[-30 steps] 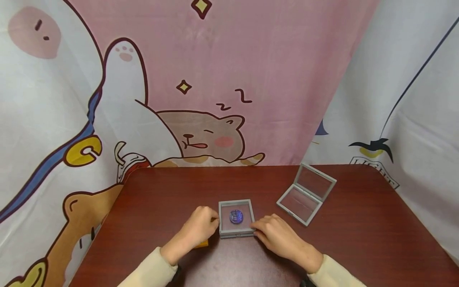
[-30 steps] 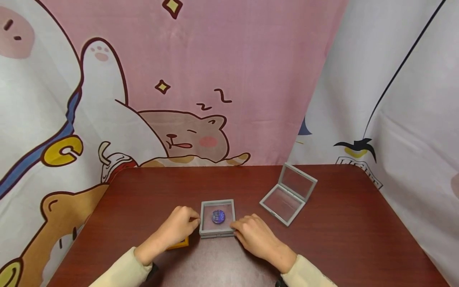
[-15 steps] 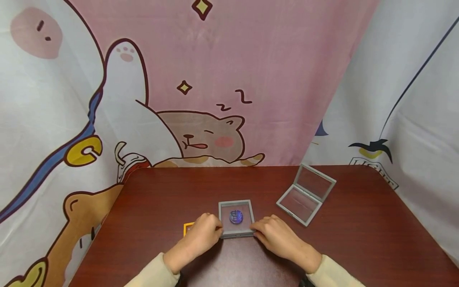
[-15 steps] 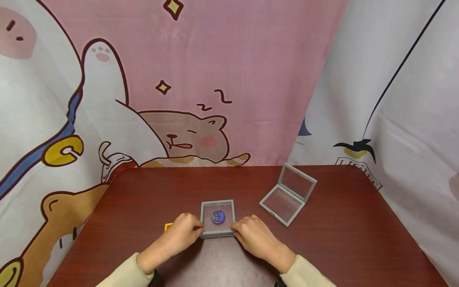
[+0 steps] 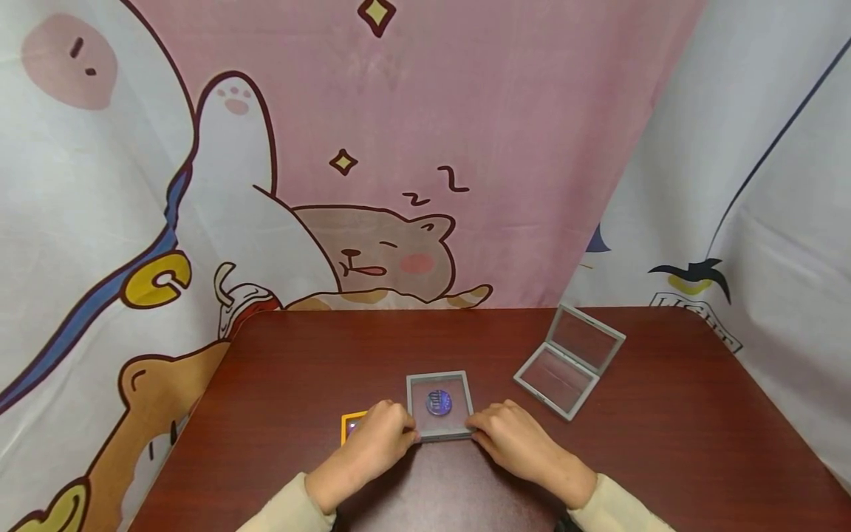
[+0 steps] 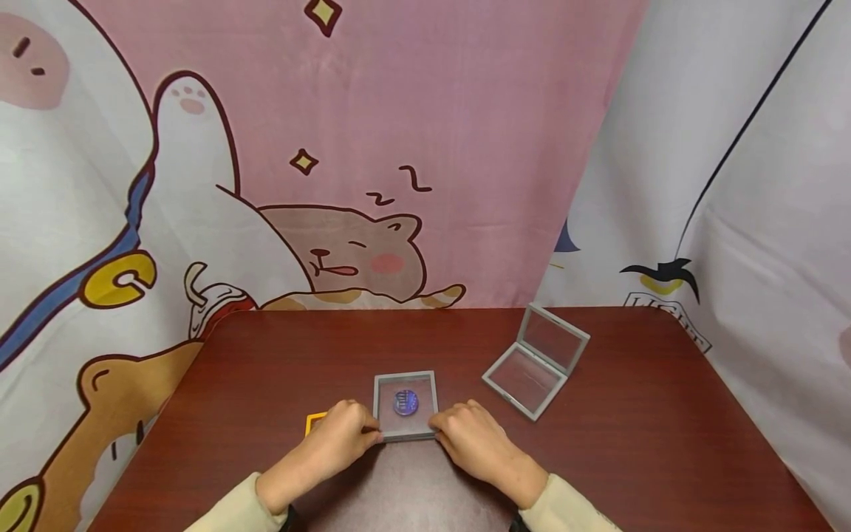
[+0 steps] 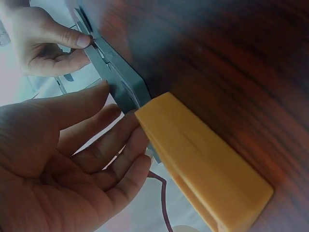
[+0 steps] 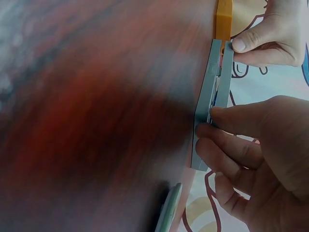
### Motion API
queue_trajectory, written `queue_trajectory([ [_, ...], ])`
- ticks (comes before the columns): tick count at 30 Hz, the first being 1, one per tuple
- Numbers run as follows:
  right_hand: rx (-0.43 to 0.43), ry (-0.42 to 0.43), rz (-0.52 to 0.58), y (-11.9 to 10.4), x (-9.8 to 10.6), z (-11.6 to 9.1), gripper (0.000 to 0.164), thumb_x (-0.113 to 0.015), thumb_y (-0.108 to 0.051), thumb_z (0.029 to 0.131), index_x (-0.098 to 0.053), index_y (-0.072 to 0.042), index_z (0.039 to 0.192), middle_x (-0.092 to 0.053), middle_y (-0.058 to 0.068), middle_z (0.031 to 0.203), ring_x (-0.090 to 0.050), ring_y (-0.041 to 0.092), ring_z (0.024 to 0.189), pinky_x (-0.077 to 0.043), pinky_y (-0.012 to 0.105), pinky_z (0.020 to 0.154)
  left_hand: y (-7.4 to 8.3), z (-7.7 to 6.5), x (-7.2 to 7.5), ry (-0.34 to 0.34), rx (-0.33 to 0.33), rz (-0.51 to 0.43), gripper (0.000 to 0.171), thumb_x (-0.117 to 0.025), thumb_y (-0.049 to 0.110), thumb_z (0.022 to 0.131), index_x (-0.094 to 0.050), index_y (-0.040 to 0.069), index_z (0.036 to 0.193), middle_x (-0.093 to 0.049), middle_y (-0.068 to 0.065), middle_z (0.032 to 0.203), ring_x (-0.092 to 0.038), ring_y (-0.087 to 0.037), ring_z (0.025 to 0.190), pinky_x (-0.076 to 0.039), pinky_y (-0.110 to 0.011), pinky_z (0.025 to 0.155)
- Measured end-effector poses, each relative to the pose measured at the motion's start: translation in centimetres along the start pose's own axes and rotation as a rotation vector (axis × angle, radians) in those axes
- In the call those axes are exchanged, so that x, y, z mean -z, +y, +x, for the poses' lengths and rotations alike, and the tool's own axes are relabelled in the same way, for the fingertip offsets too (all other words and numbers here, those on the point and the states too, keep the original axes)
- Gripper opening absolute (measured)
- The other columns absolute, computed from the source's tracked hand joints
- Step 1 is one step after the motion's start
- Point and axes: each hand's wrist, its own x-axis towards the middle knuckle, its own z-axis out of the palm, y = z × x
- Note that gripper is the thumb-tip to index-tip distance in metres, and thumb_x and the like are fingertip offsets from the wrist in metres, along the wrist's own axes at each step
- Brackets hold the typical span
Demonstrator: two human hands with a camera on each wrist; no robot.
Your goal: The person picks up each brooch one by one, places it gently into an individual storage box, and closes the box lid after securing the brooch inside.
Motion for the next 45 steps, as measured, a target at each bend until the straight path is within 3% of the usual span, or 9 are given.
queue_trajectory([
  [9,0.023,-0.009,0.036,0.2,-0.2,-0.1,0.014,-0.082,-0.002,0.086,-0.078,-0.007,0.098,-0.077,0.000,0.088,-0.070,0.012,0.083,-0.053,0.035,0.074,0.2,0.0,0.0,0.013,-0.034,0.012,0.030,-0.085,0.003,0.085,-0.073,0.013,0.060,-0.062,0.012,0.059,-0.042,0.003,0.059,-0.042,-0.018,0.056],
  [17,0.046,0.004,0.043,0.2,-0.3,0.0,0.015,-0.082,0.002,0.084,-0.076,-0.007,0.094,-0.076,-0.001,0.086,-0.069,0.010,0.079,-0.055,0.036,0.075,0.2,-0.3,-0.4,0.025,-0.077,0.116,0.026,-0.085,0.002,0.083,-0.075,0.014,0.063,-0.069,0.006,0.064,-0.064,-0.007,0.062,-0.050,-0.024,0.057],
  [30,0.046,-0.029,0.041,0.2,-0.3,0.3,0.015,-0.082,0.002,0.085,-0.073,-0.010,0.087,-0.073,-0.003,0.081,-0.067,0.009,0.075,-0.055,0.036,0.074,-0.1,-0.1,-1.1,0.071,-0.158,0.202,0.042,-0.084,0.001,0.077,-0.057,0.020,0.052,-0.062,0.004,0.055,-0.060,-0.016,0.054,-0.049,-0.030,0.056],
  [37,0.080,-0.033,-0.010,0.2,-0.2,0.5,0.024,-0.083,0.002,0.081,-0.065,-0.014,0.076,-0.066,-0.005,0.069,-0.064,0.011,0.067,-0.052,0.035,0.067,-0.1,-0.1,-1.1,0.080,-0.161,0.225,0.041,-0.084,0.000,0.074,-0.056,0.019,0.052,-0.062,0.003,0.055,-0.059,-0.018,0.052,-0.047,-0.031,0.054],
  [45,0.082,-0.035,-0.022,0.2,-0.3,0.5,0.023,-0.083,0.000,0.082,-0.066,-0.014,0.076,-0.067,-0.005,0.069,-0.064,0.010,0.067,-0.053,0.036,0.068,-0.1,0.0,-1.3,0.095,-0.166,0.219,0.044,-0.086,0.001,0.075,-0.055,0.020,0.051,-0.062,0.003,0.054,-0.059,-0.017,0.051,-0.047,-0.030,0.052],
])
